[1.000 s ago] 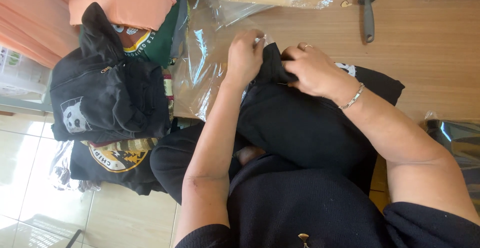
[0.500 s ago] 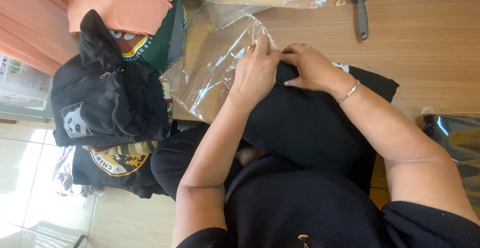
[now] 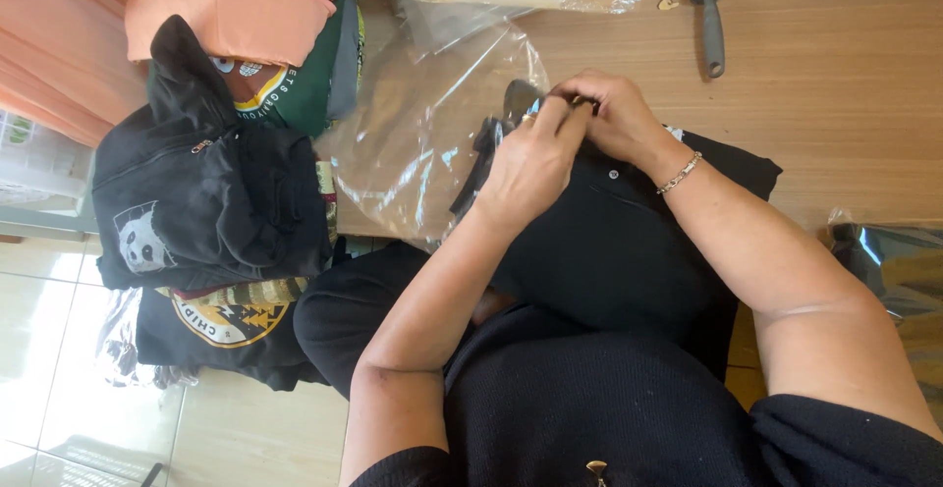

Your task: Using a lint roller on a black hoodie, folding it, and placing it into a clear plastic bag for packaging.

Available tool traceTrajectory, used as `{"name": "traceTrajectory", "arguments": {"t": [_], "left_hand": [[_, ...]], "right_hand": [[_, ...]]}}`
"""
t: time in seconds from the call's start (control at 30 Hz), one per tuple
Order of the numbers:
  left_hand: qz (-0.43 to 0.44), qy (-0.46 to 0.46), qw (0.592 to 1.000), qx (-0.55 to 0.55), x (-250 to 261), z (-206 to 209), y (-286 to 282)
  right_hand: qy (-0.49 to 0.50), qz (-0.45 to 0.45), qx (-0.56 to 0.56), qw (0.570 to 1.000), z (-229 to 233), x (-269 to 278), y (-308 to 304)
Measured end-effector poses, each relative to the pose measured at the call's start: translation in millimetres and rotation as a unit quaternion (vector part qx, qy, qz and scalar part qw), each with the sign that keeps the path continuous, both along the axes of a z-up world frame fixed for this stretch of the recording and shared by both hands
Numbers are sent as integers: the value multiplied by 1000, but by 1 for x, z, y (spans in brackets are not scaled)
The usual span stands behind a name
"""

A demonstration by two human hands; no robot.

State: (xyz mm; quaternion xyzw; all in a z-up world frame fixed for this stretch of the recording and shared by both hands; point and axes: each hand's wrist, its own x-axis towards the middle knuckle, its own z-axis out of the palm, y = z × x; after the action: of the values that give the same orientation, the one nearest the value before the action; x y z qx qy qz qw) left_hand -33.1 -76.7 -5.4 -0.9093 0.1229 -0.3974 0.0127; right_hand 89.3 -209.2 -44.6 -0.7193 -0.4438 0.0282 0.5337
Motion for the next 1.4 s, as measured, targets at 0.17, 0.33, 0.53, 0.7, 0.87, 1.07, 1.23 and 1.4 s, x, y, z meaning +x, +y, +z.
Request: {"name": "traceTrajectory", "arguments": {"t": [0.17,0.33,0.53,0.7,0.87,1.07,1.23,1.4], "left_hand": [[15,87,994,-65,-51,62,11],[62,71,992,-85,-86,43,32],[93,-65,982,-150,-100,6,44],[35,-15,967,-253,-90,-39,48],[22,-14,962,-270,-81,-59,44],[15,24,894,-448,-66,-66,49],[9,129,735,-665,-57,-61,53],[-59,143,776,-611,-56,-45,59]], "right_hand": [[67,-88,8,994,1,10,-15],[67,-129,8,989,22,12,-35],[52,-191,47,979,6,31,-56],[72,-283,48,955,-14,53,-64],[144,-320,71,934,-14,53,-74],[214,-197,-83,953,32,30,-96],[191,-36,-79,978,61,9,-89],[120,-70,-39,990,45,16,-87]]}}
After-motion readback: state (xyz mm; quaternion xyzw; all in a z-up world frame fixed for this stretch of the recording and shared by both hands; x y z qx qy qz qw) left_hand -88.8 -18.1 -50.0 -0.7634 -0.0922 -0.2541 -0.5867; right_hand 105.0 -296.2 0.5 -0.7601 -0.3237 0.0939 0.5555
